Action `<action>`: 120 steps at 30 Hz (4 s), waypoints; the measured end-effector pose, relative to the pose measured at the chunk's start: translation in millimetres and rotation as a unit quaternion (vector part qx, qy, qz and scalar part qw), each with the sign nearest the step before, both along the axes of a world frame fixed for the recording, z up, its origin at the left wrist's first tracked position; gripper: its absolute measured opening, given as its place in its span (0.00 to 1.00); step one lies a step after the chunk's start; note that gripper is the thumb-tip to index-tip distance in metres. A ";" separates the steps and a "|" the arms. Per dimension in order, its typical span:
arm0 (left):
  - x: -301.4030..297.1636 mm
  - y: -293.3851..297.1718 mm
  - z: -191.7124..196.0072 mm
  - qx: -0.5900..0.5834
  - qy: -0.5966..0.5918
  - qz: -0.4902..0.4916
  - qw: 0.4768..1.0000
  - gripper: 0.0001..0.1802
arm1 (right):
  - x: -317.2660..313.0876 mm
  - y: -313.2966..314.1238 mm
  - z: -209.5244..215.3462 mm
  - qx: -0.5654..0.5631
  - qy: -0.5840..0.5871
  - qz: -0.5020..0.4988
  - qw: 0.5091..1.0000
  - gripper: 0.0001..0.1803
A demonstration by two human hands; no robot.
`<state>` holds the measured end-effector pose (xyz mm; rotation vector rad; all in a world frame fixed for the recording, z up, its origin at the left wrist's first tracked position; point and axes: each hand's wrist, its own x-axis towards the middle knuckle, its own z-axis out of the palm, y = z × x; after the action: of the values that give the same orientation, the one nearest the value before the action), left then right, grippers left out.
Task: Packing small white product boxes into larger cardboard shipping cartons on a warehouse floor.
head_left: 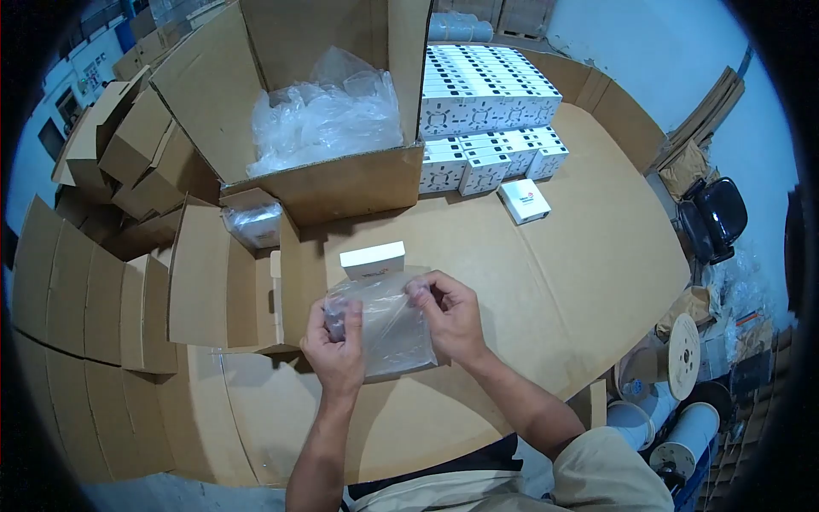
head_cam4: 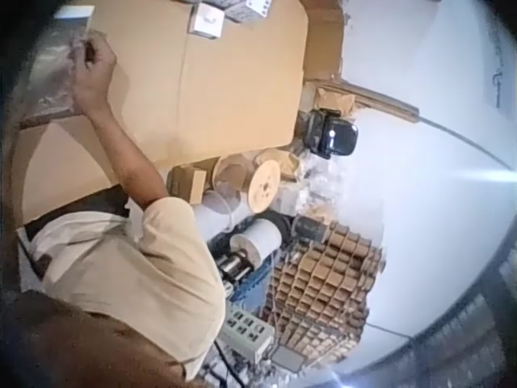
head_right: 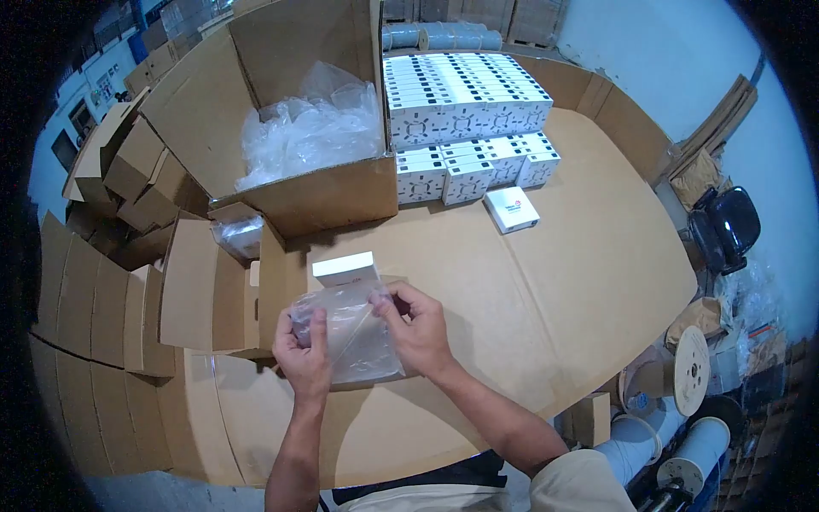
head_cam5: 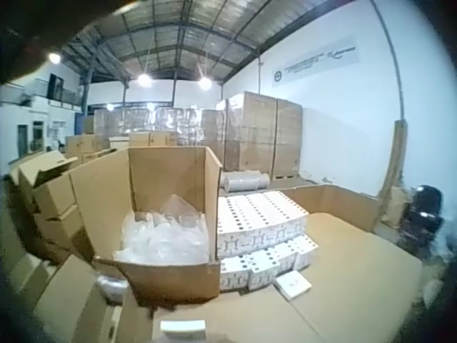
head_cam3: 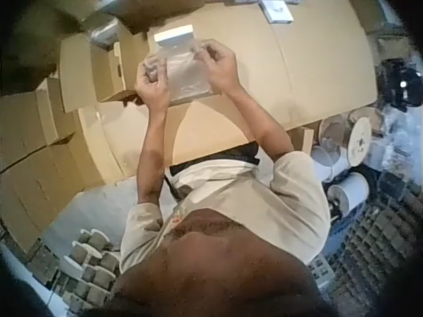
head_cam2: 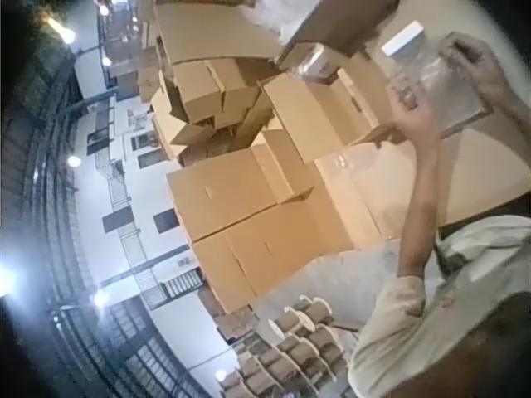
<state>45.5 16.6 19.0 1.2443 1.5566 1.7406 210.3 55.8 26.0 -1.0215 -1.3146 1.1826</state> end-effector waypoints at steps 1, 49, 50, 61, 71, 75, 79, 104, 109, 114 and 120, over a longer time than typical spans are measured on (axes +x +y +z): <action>2.0 -1.0 1.4 -0.001 0.000 0.000 1.000 0.14 | 5.4 3.0 0.8 -0.021 0.003 0.011 1.000 0.12; 6.3 -0.3 -12.4 0.019 -0.067 -0.008 0.998 0.16 | -12.8 -2.9 -10.7 -0.025 0.004 -0.064 0.998 0.19; 9.6 -0.1 -8.9 -0.001 -0.099 -0.044 0.994 0.16 | -11.2 -1.4 -13.8 -0.002 0.012 -0.075 0.997 0.18; 6.6 1.0 3.8 -0.120 -0.069 -0.191 0.972 0.30 | 18.4 22.6 2.8 0.095 -0.026 -0.135 0.986 0.07; 8.4 0.9 -1.0 -0.106 -0.066 -0.195 0.973 0.28 | 22.2 13.7 16.9 0.395 -0.309 -0.058 0.863 0.22; 6.5 0.2 -1.7 -0.102 -0.050 -0.201 0.973 0.27 | 20.9 12.9 15.0 0.380 -0.328 -0.054 0.863 0.22; 6.4 0.0 -7.4 -0.101 -0.055 -0.212 0.970 0.27 | 21.0 12.6 16.0 0.369 -0.332 -0.053 0.866 0.21; 6.4 3.5 0.3 -0.131 0.059 -0.159 0.977 0.25 | 23.5 13.2 17.5 0.414 -0.341 0.016 0.844 0.14; 1.5 2.7 -0.4 -0.141 0.087 -0.178 0.970 0.27 | 25.6 15.1 12.8 0.389 -0.343 0.051 0.853 0.15; -1.3 2.4 2.1 -0.142 0.052 -0.214 0.965 0.28 | 23.4 15.2 20.1 0.357 -0.282 0.077 0.887 0.13; -15.2 6.4 -18.3 -0.161 -0.041 -0.263 0.950 0.26 | 13.9 22.3 39.6 0.333 -0.288 0.149 0.886 0.09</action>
<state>30.3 23.0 0.7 1.2531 1.2446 1.1348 224.2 78.2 65.6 -0.6773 -2.2135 0.5371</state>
